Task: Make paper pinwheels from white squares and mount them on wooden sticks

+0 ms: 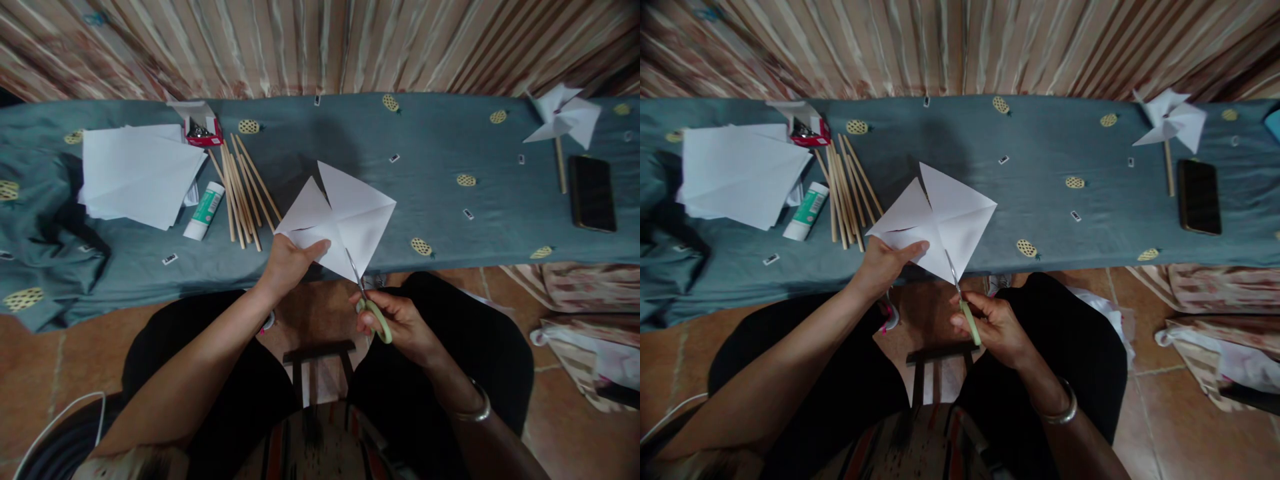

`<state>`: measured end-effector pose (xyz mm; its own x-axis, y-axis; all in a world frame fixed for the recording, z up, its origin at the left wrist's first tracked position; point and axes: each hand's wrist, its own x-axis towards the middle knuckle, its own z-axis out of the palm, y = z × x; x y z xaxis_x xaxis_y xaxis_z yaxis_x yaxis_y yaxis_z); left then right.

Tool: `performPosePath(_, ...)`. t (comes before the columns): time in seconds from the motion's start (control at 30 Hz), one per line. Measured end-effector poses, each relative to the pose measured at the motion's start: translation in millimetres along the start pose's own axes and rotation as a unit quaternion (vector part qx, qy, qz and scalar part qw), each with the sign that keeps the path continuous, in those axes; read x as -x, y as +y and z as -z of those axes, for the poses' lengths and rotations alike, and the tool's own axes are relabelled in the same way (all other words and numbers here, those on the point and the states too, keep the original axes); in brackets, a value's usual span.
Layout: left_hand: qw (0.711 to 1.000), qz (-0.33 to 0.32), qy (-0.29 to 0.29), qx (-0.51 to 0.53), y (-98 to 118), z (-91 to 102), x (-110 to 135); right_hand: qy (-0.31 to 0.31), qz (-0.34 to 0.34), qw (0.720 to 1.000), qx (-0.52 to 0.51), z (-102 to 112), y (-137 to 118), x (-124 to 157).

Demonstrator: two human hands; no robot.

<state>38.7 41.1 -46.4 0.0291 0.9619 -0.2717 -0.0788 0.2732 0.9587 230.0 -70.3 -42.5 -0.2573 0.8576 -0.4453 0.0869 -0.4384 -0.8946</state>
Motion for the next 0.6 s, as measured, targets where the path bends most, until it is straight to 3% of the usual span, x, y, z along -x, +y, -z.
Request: performPosePath(0.6,0.999,0.026,-0.035,-0.018,-0.1,-2.2,6.2,0.013,0.008,1.000,0.017,-0.7,-0.9,-1.1)
